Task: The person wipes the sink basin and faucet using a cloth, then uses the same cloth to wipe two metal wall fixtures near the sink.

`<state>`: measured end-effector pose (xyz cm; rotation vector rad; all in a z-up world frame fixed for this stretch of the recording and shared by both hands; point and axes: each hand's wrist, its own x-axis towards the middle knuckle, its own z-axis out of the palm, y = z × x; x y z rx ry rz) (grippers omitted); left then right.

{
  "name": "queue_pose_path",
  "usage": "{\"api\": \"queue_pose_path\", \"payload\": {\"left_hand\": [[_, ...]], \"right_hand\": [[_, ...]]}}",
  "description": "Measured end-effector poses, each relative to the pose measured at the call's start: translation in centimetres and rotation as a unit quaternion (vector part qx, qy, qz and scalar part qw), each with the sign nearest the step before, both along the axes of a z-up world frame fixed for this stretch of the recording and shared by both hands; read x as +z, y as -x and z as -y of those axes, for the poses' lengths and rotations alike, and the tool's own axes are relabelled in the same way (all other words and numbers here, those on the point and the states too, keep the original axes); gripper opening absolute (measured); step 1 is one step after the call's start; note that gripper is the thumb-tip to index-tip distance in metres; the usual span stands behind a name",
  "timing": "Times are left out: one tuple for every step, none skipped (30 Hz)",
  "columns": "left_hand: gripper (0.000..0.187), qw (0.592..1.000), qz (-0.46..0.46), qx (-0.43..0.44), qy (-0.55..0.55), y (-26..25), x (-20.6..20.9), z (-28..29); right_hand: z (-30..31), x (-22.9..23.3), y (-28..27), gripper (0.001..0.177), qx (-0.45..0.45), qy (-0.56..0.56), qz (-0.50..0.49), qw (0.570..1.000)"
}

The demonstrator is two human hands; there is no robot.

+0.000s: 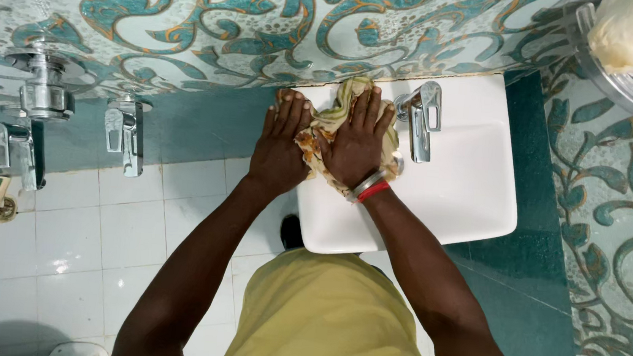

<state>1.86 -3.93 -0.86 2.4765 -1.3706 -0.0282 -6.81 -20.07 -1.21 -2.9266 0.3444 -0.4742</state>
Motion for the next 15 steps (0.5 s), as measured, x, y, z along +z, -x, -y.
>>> {"api": "queue_pose_path", "payload": {"left_hand": [[0.085,1.000,0.002,0.000,0.000,0.2,-0.1,-0.2],[0.082,0.999,0.013,-0.024,0.021,0.3,-0.2,-0.3],[0.079,0.998,0.024,-0.049,0.041,0.4,-0.1,-0.2],[0.079,0.997,0.024,-0.058,0.042,0.5,0.0,0.1],[0.081,0.997,0.009,-0.069,0.016,0.5,0.3,0.4],[0.084,0.997,-0.005,-0.079,-0.012,0.6,0.5,0.4],[0.084,0.996,-0.006,-0.087,-0.012,0.8,0.7,0.7],[0.085,0.995,-0.018,-0.090,-0.030,0.9,0.8,1.3],[0.086,0.994,-0.030,-0.093,-0.048,1.1,0.8,1.8],[0.086,0.994,-0.027,-0.099,-0.047,1.3,0.8,2.2],[0.083,0.995,0.001,-0.092,-0.030,1.8,0.6,2.4],[0.080,0.996,0.026,-0.085,-0.014,2.2,0.3,2.7],[0.080,0.996,0.028,-0.089,-0.012,2.5,0.0,3.0],[0.080,0.997,0.027,-0.067,-0.013,3.0,-0.2,3.5],[0.080,0.999,0.026,-0.046,-0.013,3.5,-0.4,4.1]], "right_hand": [[-0.3,0.0,0.5,0.090,0.000,0.000,0.002,1.000],[-0.5,-0.1,1.2,0.086,-0.009,-0.008,-0.016,1.000],[-0.5,-0.3,1.8,0.081,-0.018,-0.017,-0.035,0.999],[-0.6,-0.5,2.4,0.081,-0.027,-0.016,-0.035,0.999],[-0.9,-0.9,2.8,0.072,-0.035,-0.052,-0.057,0.996],[-1.2,-1.3,3.4,0.063,-0.043,-0.090,-0.079,0.992],[-1.3,-1.8,4.2,0.063,-0.051,-0.092,-0.080,0.991],[-1.4,-2.2,4.7,0.063,-0.046,-0.109,-0.043,0.992],[-1.4,-2.7,5.3,0.064,-0.041,-0.126,-0.006,0.991],[-1.4,-3.0,5.8,0.064,-0.046,-0.124,-0.003,0.991],[-1.3,-3.2,6.4,0.067,-0.058,-0.127,-0.006,0.990],[-1.2,-3.3,7.0,0.072,-0.069,-0.131,-0.011,0.989],[-1.2,-3.4,7.3,0.072,-0.073,-0.130,-0.009,0.989],[-1.1,-3.3,7.7,0.067,-0.102,-0.170,-0.045,0.979],[-1.0,-3.2,8.1,0.062,-0.132,-0.211,-0.081,0.965]]}}
